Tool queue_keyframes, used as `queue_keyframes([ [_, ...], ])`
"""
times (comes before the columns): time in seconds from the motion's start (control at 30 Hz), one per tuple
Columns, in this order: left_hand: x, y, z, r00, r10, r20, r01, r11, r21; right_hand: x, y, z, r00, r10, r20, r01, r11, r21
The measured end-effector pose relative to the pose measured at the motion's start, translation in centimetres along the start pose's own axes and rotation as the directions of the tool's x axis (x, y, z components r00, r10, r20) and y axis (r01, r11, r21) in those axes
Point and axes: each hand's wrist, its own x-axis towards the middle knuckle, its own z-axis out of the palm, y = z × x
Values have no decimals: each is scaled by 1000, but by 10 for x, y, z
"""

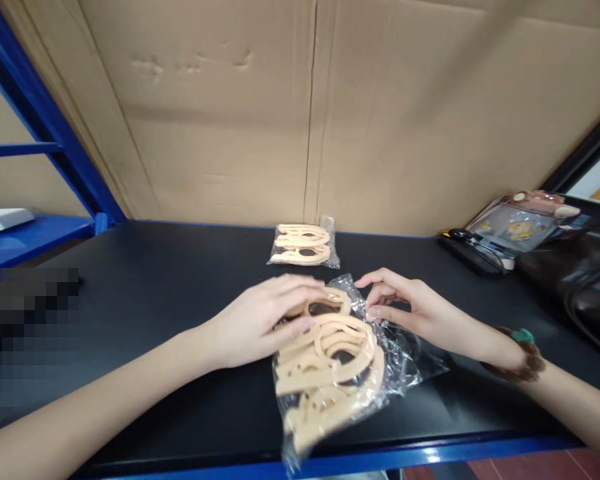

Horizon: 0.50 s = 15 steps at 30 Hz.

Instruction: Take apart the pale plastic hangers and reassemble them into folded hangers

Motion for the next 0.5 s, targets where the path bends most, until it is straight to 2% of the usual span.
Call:
queue_keyframes([
  [0.07, 0, 4, 5, 992, 39, 120, -39, 999, 0, -4, 6, -10, 999, 43, 34, -39, 994, -98],
  [0.13, 0, 9, 7, 988, 58, 143, -64, 997, 31, -6, 6, -22, 995, 99, 14, -91, 957, -274],
  [0.2, -1, 11, 8, 989, 60, 134, -70, 995, 68, -10, -1, -31, 990, 111, -85, -138, 867, -478],
  [0.27, -1, 11, 8, 989, 57, 134, -68, 994, 85, -16, -17, -31, 973, 4, -232, -150, 772, -618],
  [0.33, -1, 10, 7, 989, 52, 141, -64, 995, 80, -24, -34, -22, 932, -162, -324, -102, 741, -664],
  [0.4, -1, 9, 6, 986, 51, 156, -62, 996, 63, -29, -45, -9, 934, -241, -265, 21, 775, -631],
  [0.43, -1, 11, 6, 985, 52, 162, -61, 997, 53, -30, -46, -4, 955, -215, -203, 53, 800, -597],
  [0.5, -3, 18, 6, 983, 66, 173, -75, 996, 47, -26, -37, 2, 989, -82, -125, 1, 842, -540],
])
